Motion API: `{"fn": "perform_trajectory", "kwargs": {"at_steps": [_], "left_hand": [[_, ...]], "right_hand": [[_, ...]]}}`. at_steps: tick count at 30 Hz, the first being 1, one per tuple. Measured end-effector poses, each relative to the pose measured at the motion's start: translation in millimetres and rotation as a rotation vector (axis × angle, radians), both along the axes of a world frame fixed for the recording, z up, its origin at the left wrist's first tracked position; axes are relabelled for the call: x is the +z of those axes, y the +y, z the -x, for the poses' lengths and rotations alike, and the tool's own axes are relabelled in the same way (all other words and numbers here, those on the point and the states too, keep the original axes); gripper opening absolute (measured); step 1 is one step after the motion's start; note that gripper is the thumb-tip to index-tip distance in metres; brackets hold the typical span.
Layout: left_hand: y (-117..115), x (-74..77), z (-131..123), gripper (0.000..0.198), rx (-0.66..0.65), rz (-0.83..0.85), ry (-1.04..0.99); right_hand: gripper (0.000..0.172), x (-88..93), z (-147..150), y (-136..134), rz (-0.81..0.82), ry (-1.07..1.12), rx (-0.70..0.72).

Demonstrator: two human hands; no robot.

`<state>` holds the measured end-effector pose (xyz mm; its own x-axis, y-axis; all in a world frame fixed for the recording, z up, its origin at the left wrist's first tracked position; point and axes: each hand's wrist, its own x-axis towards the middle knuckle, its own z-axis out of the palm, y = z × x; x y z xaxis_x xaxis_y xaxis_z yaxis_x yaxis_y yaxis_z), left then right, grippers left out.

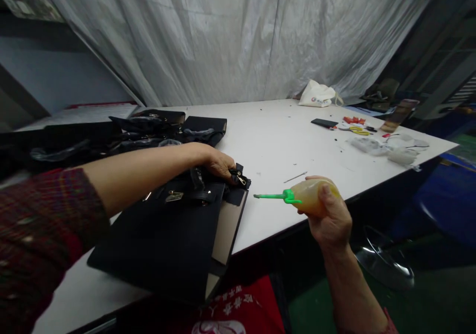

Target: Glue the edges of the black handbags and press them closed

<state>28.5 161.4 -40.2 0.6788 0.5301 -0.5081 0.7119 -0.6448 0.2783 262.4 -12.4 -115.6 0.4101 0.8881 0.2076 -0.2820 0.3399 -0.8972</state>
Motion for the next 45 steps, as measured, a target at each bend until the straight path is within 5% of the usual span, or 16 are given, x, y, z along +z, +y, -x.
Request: {"fn": "perform_trajectory", "kwargs": {"at_steps": [6,13,29,45], "left_hand": [[22.9,-45.7,-8.9,0.047,0.024,0.161,0.003],[31.8,-64.3,0.0,0.054,0.019,0.216,-0.007],[20.1,-70.9,1.6,0.041,-0.046,0.078,-0.038],[20.3,-70.5,-0.2,0.052,-0.065,0.034,0.062]], "right_hand": [[0.032,-37.1,-4.9,11.0,0.027,-0.235,-0.13],[0.026,-60.3,2.8,30.2,-0.031,-0.455,-0.142],[0.031,-54.3,4.1,44.6,-0.101,-0.855,0.045],[0.031,-51.6,-1.0,55.3,-0.231,-0.966,-0.065]]}}
